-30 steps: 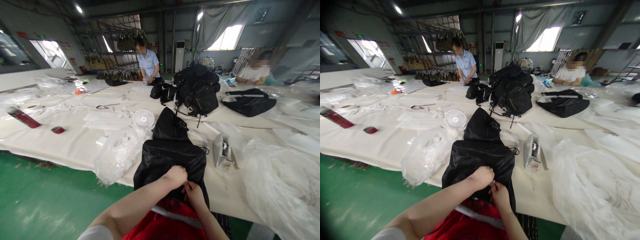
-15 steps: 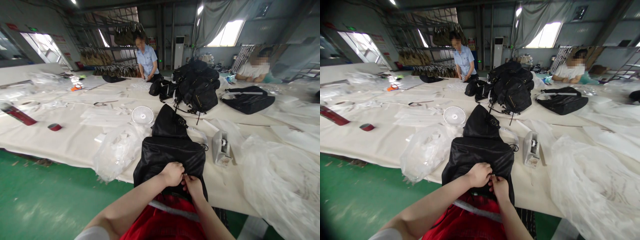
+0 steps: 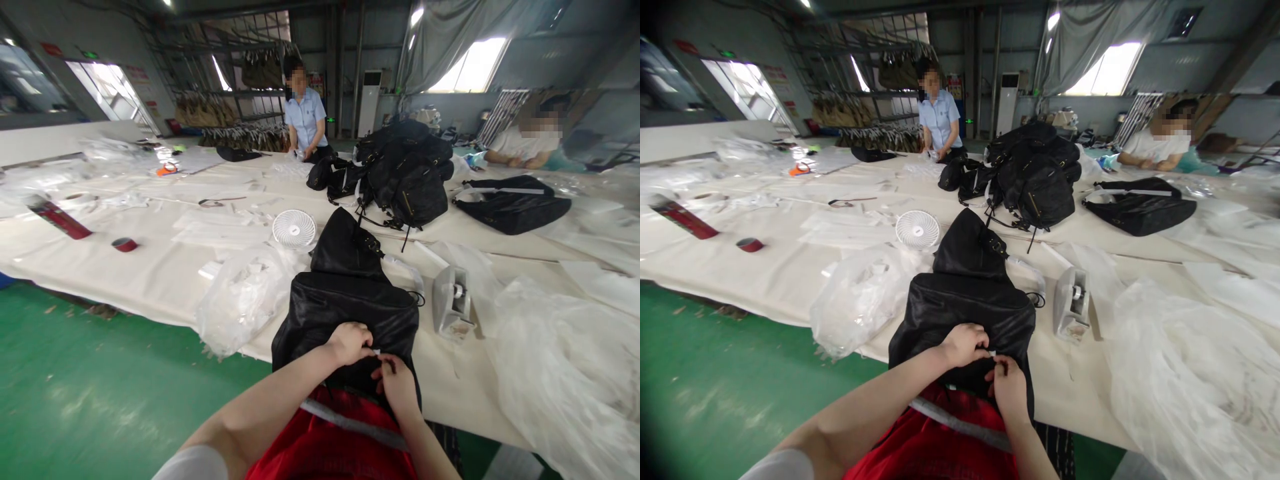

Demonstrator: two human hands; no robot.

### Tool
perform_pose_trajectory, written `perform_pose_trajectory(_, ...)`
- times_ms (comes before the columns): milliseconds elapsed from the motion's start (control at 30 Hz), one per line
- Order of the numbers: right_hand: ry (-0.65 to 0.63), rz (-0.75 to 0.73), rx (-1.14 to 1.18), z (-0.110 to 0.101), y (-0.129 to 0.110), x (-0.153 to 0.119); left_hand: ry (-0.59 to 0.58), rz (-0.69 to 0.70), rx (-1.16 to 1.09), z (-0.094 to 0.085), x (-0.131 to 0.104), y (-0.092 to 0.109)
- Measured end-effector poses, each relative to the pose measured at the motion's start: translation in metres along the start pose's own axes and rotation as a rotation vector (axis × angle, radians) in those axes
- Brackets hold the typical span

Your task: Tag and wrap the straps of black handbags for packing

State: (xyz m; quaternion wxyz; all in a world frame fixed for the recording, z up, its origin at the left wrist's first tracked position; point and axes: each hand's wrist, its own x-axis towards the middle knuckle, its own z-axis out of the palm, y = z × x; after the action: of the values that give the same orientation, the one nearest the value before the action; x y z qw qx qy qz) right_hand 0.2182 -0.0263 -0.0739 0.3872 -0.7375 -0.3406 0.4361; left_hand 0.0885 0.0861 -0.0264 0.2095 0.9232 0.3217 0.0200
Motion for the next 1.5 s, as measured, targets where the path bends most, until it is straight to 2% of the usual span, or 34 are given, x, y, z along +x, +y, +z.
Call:
perform_pose_trajectory(267,-0.003,0.036,0.041,-0.003,0.003,0.0,0.066,-0.082,0.044,0.008,-0.004,0.015)
perform_pose_trajectory(500,-0.013,0.032,0.064,-0.002,0.005,0.002,0.127,-0.178,0.164,0.022,-0.005,0.028)
perform_pose_trajectory(700,-0.02,0.032,0.098,-0.001,0.005,0.002,0.099,-0.205,0.184,0.027,-0.002,0.03)
perform_pose_trajectory(933,-0.049,0.035,0.113,-0.001,0.005,0.002,0.181,-0.284,0.104,0.024,0.003,0.03)
perform_pose_trajectory(1100,-0.051,0.02,0.096,-0.001,0.005,0.001,0.212,-0.083,-0.055,0.008,-0.017,0.018)
perform_pose_trajectory(1200,-0.05,0.017,0.078,0.0,0.009,0.002,0.29,-0.061,-0.015,0.004,-0.038,0.009)
perform_pose_trajectory(1300,-0.066,0.014,0.052,-0.001,0.012,0.0,0.326,-0.063,0.067,0.009,-0.06,0.001)
perform_pose_trajectory(1400,0.0,-0.108,-0.09,-0.006,0.012,-0.006,0.261,-0.011,0.119,0.02,-0.074,-0.005)
perform_pose_trajectory(1500,0.128,-0.503,-0.409,-0.008,0.006,-0.009,0.242,-0.008,0.144,0.032,-0.077,-0.008)
